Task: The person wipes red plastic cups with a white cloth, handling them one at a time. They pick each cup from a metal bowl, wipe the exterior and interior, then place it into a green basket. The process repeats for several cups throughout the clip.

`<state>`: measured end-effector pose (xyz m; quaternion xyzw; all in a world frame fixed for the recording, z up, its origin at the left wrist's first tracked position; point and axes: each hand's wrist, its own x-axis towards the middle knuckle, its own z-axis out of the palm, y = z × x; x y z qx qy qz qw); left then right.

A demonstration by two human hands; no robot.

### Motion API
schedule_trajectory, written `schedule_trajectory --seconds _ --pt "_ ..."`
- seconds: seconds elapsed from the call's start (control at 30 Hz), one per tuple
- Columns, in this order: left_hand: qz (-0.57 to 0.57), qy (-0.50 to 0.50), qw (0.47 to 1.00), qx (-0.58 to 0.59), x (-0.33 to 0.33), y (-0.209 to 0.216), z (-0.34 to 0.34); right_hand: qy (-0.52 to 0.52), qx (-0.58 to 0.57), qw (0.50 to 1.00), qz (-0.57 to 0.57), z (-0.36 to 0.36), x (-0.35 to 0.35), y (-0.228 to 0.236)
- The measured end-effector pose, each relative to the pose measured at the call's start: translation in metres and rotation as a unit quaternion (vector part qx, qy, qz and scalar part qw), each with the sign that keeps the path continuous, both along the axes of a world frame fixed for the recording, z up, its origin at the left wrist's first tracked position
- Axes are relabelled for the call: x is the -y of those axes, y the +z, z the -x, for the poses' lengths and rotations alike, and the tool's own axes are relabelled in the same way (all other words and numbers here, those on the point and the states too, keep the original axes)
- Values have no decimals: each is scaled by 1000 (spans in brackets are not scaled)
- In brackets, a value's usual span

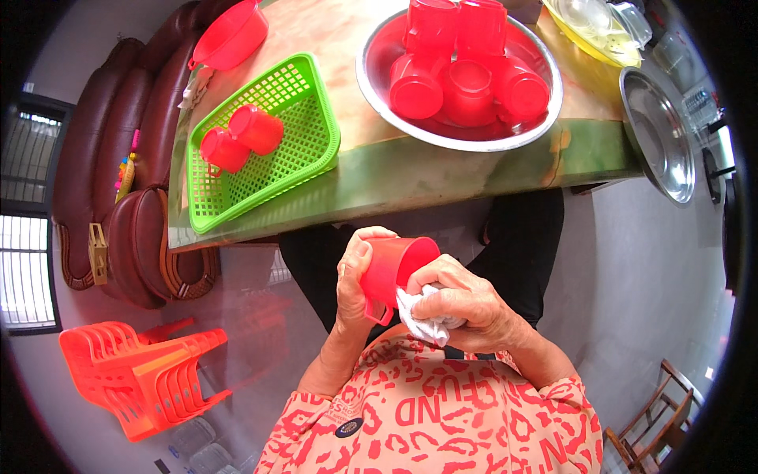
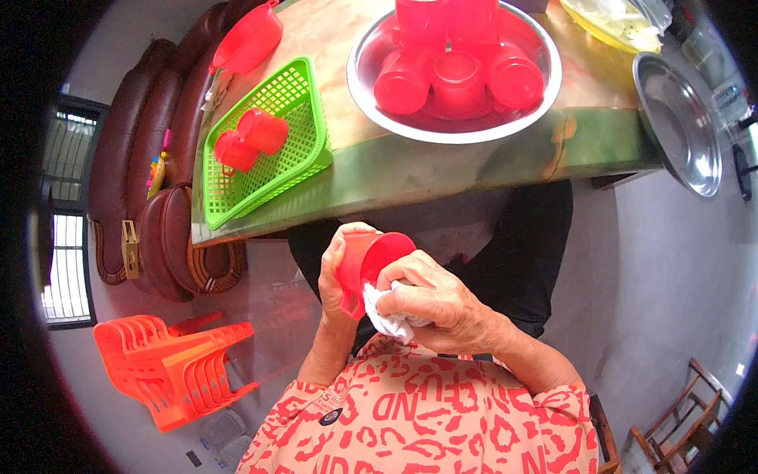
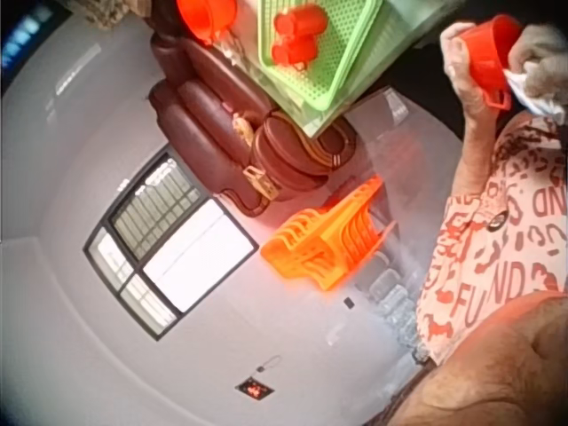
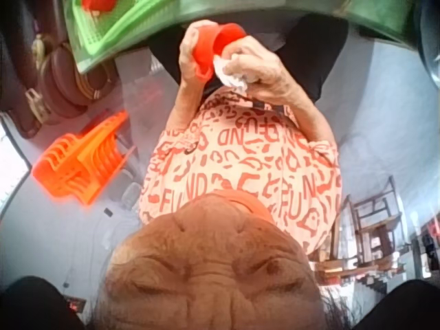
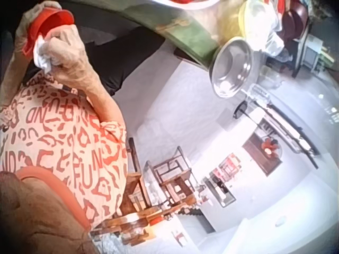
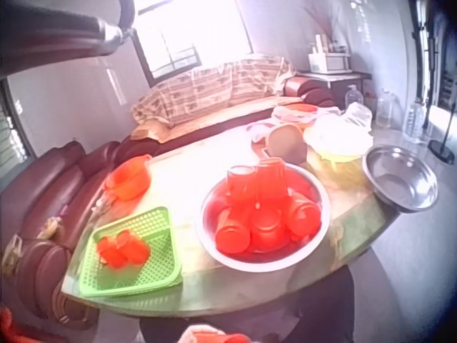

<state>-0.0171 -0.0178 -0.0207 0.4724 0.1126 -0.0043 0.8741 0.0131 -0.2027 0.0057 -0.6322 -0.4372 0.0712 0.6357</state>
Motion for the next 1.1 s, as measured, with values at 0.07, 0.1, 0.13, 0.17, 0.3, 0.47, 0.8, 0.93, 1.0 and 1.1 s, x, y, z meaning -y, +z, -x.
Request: schedule_trajectory --seconds 0.07,0.1,0.13,0.17,0.3,0.47,0.8,0.93,1.0,1.1 --pt "16 7 1000 -2 2 1 0 -20 -28 999 -11 2 -2 2" --pt "16 8 1000 -2 3 2 0 -30 -42 998 -18 3 -5 3" --pt "15 9 1000 -1 5 5 1 -45 -52 997 -33 3 -7 4" --pt "14 10 1000 0 6 7 2 -60 -62 995 -48 3 -10 7" --pt "-55 20 998 31 11 15 3 -194 -87 972 -95 5 -20 6" --pt "-61 29 997 34 12 14 4 -306 58 950 -35 2 -17 8" --pt "-61 -11 996 58 2 8 5 -244 183 952 37 -7 -8 17" --pt "-67 -16 995 70 0 5 6 -285 80 952 76 -15 -1 8" --pt "-46 -18 996 73 -1 3 6 -329 5 941 77 -20 6 -4" --pt "-25 -11 999 40 3 9 4 -300 -226 925 -50 -14 5 -5"
